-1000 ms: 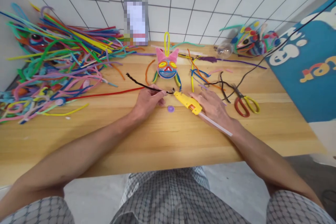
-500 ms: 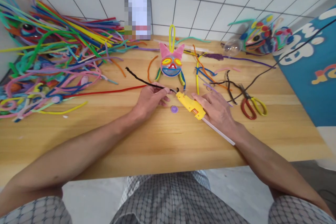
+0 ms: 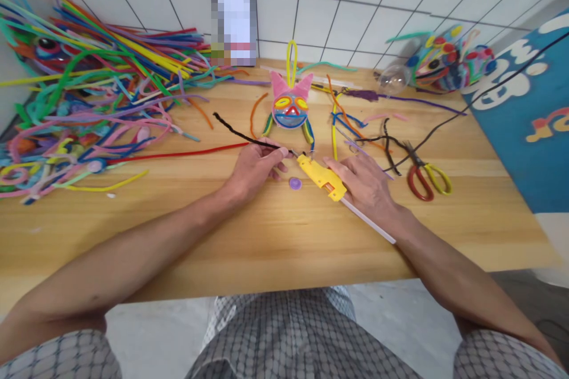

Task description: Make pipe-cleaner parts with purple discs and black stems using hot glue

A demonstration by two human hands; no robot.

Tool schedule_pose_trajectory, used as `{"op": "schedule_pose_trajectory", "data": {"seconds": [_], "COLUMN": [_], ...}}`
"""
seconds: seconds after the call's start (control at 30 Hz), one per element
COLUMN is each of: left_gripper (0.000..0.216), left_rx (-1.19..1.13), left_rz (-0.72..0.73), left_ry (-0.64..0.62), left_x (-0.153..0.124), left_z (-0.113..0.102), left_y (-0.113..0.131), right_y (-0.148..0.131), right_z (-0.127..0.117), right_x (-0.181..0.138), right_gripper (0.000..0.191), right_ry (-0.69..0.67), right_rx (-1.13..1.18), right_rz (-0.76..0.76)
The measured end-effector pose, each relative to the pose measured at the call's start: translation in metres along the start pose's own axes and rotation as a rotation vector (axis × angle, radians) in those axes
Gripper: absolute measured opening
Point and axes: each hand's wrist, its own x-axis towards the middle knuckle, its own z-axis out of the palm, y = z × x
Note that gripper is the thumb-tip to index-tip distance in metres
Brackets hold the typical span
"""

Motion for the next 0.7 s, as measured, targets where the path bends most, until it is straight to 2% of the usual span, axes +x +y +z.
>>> {"op": "schedule_pose_trajectory", "data": {"seconds": [0.7], "left_gripper": [0.02], "left_rx": [0.012], "left_rz": [0.037], "left_ry": [0.016], "left_x": [0.0], "left_z": [0.0009], "left_y": [-0.0009], "right_y": [0.0021], "right_z": [0.0018], "right_x": [-0.0019], "right_gripper": [0.043], "right_ry": [-0.024], "right_rx": [0.008], "right_rz": [0.035]}}
